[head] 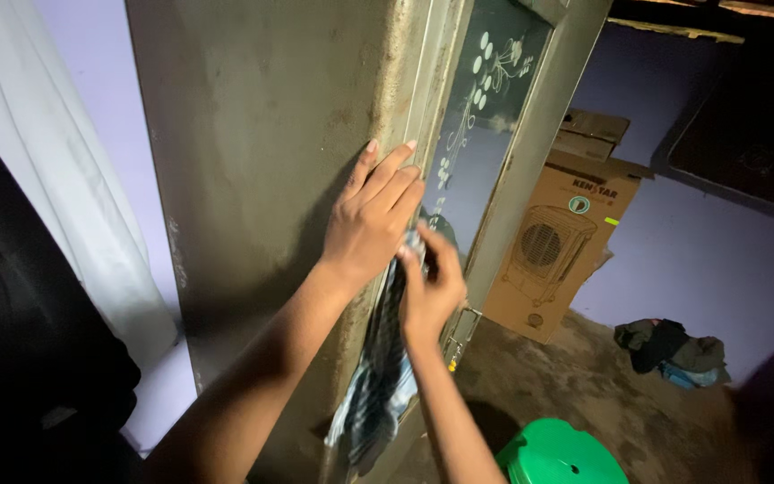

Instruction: The person wipes a mirrored wardrobe door with a cloth, repeatedly dipping the cloth into a red bowl of water on the floor and wringing it out. The person cleans the glass surface and the metal frame of the wardrobe.

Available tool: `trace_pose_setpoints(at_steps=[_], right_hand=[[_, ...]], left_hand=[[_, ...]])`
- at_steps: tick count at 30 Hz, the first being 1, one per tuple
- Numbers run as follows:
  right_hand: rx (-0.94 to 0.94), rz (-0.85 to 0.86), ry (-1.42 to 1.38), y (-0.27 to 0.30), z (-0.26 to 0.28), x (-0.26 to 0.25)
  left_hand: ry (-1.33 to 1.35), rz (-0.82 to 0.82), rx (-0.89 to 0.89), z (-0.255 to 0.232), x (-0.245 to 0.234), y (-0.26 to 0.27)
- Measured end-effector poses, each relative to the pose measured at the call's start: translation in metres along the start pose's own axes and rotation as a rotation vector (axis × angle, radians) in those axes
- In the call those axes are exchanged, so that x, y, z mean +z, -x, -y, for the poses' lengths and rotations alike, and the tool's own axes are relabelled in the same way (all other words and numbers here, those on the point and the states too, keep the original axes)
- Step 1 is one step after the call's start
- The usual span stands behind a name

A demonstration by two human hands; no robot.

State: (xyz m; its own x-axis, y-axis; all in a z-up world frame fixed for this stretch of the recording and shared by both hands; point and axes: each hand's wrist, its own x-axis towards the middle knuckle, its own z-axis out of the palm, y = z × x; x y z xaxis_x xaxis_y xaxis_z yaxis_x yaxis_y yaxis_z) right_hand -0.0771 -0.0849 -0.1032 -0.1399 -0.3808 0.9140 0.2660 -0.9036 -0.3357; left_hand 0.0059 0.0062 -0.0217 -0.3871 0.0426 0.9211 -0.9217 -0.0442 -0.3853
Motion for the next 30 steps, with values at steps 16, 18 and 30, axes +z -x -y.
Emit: trace_pose_setpoints(at_steps=[16, 18, 30], right_hand=[[0.238, 0.027, -0.015, 0.081, -0.016, -0.018], [0.249, 0.016, 0.008, 0.066, -0.011, -0.015], [0.049, 0.030, 0.015, -0.014, 0.031, 0.002]], left_hand=[[0.030, -0.013, -0.016, 0.001, 0.002, 0.000], [0.003, -0.015, -0.018, 0.000, 0.004, 0.000], [-0.001, 0.018, -0.035, 0.002, 0.001, -0.003]])
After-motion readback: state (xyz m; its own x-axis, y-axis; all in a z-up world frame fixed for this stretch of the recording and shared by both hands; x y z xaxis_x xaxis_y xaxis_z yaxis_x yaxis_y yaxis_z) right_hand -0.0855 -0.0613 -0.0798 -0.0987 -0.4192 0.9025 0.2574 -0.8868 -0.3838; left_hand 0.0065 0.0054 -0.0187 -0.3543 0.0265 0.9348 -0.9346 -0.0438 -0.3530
